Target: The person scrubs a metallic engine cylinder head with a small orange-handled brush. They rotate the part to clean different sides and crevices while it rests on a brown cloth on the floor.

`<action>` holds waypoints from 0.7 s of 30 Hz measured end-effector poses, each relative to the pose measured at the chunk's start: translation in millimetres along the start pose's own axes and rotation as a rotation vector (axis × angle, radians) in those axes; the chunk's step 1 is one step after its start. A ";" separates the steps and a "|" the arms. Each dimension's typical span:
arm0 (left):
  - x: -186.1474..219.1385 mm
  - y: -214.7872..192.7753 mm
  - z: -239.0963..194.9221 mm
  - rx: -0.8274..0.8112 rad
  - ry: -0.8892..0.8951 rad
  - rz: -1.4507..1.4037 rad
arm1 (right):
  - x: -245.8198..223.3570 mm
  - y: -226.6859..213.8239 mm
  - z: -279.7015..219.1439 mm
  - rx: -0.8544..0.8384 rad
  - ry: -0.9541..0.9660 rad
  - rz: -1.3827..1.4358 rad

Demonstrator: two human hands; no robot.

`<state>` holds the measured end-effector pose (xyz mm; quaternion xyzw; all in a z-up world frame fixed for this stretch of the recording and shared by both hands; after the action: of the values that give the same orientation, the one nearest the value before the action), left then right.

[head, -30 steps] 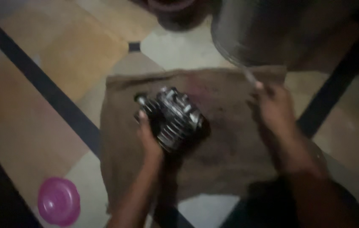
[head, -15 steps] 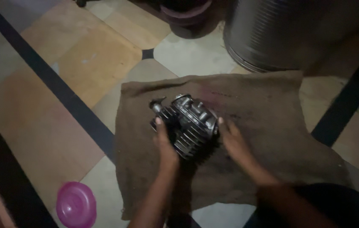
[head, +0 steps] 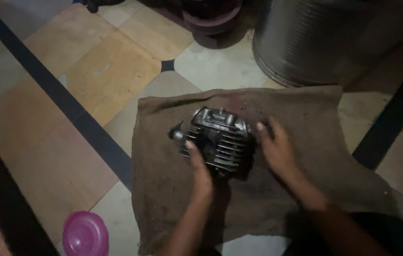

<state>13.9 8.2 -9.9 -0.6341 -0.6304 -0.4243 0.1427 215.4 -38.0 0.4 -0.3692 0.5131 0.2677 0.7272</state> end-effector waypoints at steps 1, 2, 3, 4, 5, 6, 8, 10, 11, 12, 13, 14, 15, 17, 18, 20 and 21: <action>-2.1 -0.5 6.6 0.042 0.084 0.079 | -13.6 -10.1 -3.3 0.011 0.119 -0.093; -4.1 0.7 12.9 0.084 0.169 0.157 | -30.1 -19.7 -5.3 0.022 0.238 -0.185; -4.9 1.8 17.6 0.125 0.259 0.235 | -54.1 -29.8 -3.0 -0.039 0.089 -0.278; -6.9 3.1 19.4 0.076 0.326 0.171 | -77.7 -42.0 0.6 -0.100 -0.060 -0.370; -6.9 3.9 21.7 0.025 0.399 0.107 | -97.2 -46.0 4.2 -0.156 -0.215 -0.461; -6.1 3.6 22.8 -0.027 0.472 0.042 | -112.4 -44.6 7.2 -0.208 -0.309 -0.465; -9.9 0.5 23.1 -0.036 0.311 -0.020 | -135.7 -43.9 10.4 -0.311 -0.483 -0.484; -13.0 -0.2 22.4 -0.049 0.283 -0.020 | -142.0 -40.6 7.7 -0.351 -0.469 -0.586; -9.7 -2.8 23.0 -0.050 0.344 0.018 | -142.0 -35.2 5.9 -0.370 -0.464 -0.630; -6.5 -3.4 24.6 -0.050 0.406 0.055 | -141.3 -31.9 3.2 -0.355 -0.456 -0.648; -5.1 -5.8 25.9 -0.041 0.387 0.090 | -139.9 -27.6 -1.2 -0.343 -0.446 -0.659; -4.5 -7.4 27.6 -0.032 0.368 0.124 | -138.5 -25.1 -5.1 -0.332 -0.436 -0.670; -5.8 -11.4 27.3 -0.019 0.343 0.163 | -137.3 -22.8 -11.5 -0.311 -0.444 -0.697; -10.4 -15.6 27.9 0.004 0.344 0.185 | -137.3 -25.2 -23.4 -0.273 -0.456 -0.758; -14.2 -16.7 27.4 0.013 0.342 0.194 | -139.2 -28.2 -28.4 -0.279 -0.481 -0.749; -18.1 -19.6 30.9 0.080 0.198 0.224 | -144.7 -32.3 -30.9 -0.282 -0.544 -0.734; -17.4 -20.9 34.6 0.114 0.134 0.236 | -146.8 -31.7 -29.4 -0.277 -0.533 -0.753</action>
<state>9.8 24.6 -50.5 -0.6648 -0.5636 -0.4098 0.2692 175.1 -81.9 141.4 -0.5411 0.0990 0.1368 0.8239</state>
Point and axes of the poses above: each hand's wrist, its own z-axis towards the middle knuckle, its own y-axis out of the palm, x = y × z, the point moved 2 cm from there along z, towards the middle knuckle, and after that the axes turned 13 degrees about z, right-handed, at the moved point
